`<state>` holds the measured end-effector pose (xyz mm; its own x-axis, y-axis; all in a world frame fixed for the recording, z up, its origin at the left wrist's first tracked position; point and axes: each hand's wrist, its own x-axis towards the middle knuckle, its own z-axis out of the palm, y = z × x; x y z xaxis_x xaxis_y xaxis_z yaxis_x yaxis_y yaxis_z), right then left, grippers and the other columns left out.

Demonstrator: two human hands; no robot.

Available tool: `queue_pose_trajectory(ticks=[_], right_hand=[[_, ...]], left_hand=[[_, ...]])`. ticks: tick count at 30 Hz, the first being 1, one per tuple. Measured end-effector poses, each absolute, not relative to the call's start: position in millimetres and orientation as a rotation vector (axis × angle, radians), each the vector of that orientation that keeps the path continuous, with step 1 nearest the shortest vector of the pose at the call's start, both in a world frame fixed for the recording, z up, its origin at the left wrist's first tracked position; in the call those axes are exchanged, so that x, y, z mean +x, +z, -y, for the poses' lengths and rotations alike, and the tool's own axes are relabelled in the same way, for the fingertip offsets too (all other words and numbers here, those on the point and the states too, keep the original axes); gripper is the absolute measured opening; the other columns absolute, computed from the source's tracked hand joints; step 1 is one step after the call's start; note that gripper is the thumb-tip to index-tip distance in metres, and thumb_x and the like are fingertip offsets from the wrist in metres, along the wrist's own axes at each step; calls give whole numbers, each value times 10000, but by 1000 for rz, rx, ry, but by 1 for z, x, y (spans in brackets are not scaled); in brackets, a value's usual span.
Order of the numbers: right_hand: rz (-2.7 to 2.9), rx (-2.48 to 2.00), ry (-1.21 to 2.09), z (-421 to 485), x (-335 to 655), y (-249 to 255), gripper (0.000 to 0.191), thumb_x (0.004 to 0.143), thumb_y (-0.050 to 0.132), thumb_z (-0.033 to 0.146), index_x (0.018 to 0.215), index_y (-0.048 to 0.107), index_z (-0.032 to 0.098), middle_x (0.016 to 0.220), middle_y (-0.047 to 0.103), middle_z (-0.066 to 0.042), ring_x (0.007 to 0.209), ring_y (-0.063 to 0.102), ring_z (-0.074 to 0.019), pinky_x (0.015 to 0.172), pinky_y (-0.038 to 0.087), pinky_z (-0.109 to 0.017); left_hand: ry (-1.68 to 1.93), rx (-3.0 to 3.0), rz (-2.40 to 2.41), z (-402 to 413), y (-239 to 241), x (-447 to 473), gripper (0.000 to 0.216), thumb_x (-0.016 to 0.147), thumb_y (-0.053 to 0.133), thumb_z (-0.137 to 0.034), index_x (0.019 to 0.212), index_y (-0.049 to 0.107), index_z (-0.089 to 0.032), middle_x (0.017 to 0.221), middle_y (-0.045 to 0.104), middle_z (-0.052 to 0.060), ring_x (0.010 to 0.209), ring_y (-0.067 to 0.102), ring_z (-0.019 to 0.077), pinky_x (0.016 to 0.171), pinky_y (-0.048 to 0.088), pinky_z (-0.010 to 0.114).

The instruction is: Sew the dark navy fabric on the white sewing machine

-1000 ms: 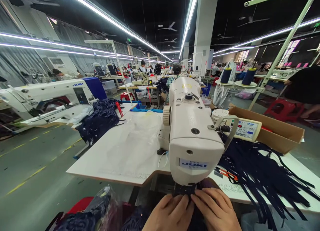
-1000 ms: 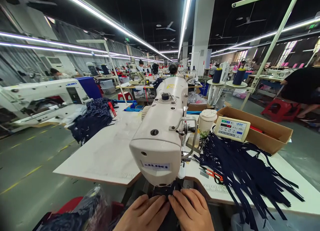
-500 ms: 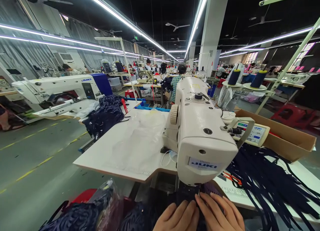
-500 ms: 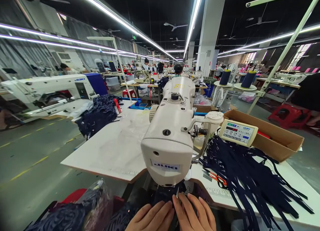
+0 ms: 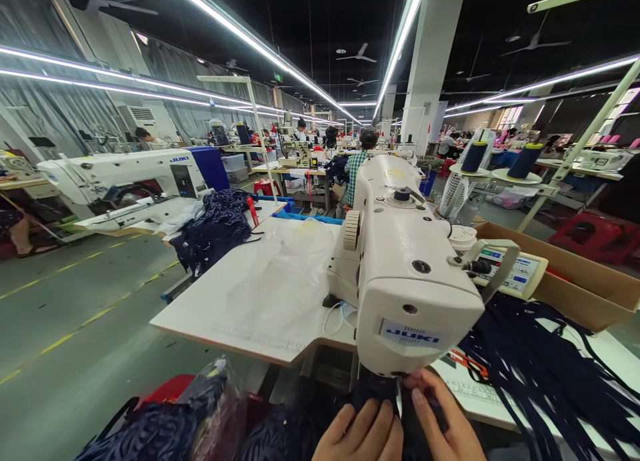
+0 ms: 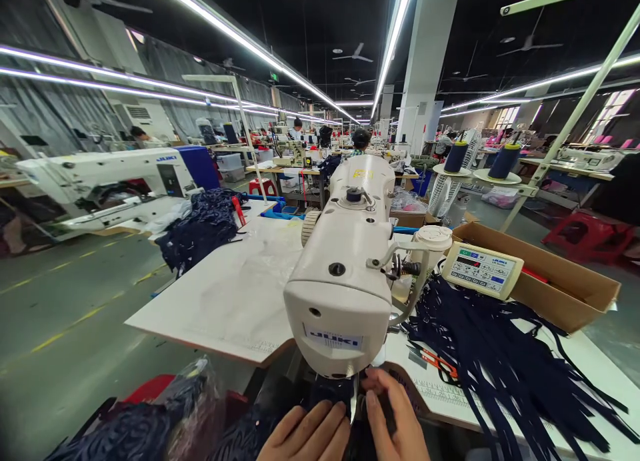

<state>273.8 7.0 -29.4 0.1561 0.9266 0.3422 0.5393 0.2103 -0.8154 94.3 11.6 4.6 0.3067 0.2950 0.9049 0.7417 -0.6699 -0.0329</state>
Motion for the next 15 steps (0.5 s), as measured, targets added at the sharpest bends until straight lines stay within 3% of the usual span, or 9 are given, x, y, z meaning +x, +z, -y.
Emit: queue_pose_trajectory(ticks=[4, 10, 15], right_hand=[[1396, -1462, 845, -31, 273, -14, 426, 903, 521, 513, 1186, 580, 200, 1092, 733, -96, 1005, 692, -243, 732, 571, -275], [1390, -1421, 810, -50, 261, 10, 313, 828, 532, 402, 1016, 654, 184, 1041, 729, -103, 1068, 645, -264, 900, 516, -340], [1405, -1461, 775, -56, 256, 8, 244, 753, 549, 324, 849, 717, 174, 968, 769, -116, 1022, 676, -291, 908, 508, -393]], left_hand=[[-1218, -2222, 902, -13, 11, 90, 403, 1058, 362, -268, 899, 732, -247, 924, 772, -85, 872, 665, 83, 990, 350, 218], [-1024, -2271, 851, -13, 11, 81, 330, 1036, 413, -253, 938, 728, -247, 1021, 739, -62, 976, 632, 100, 1002, 349, 245], [-974, -2231, 858, -17, 11, 83, 367, 1036, 382, -238, 926, 732, -220, 998, 738, -38, 945, 630, 108, 1070, 287, 265]])
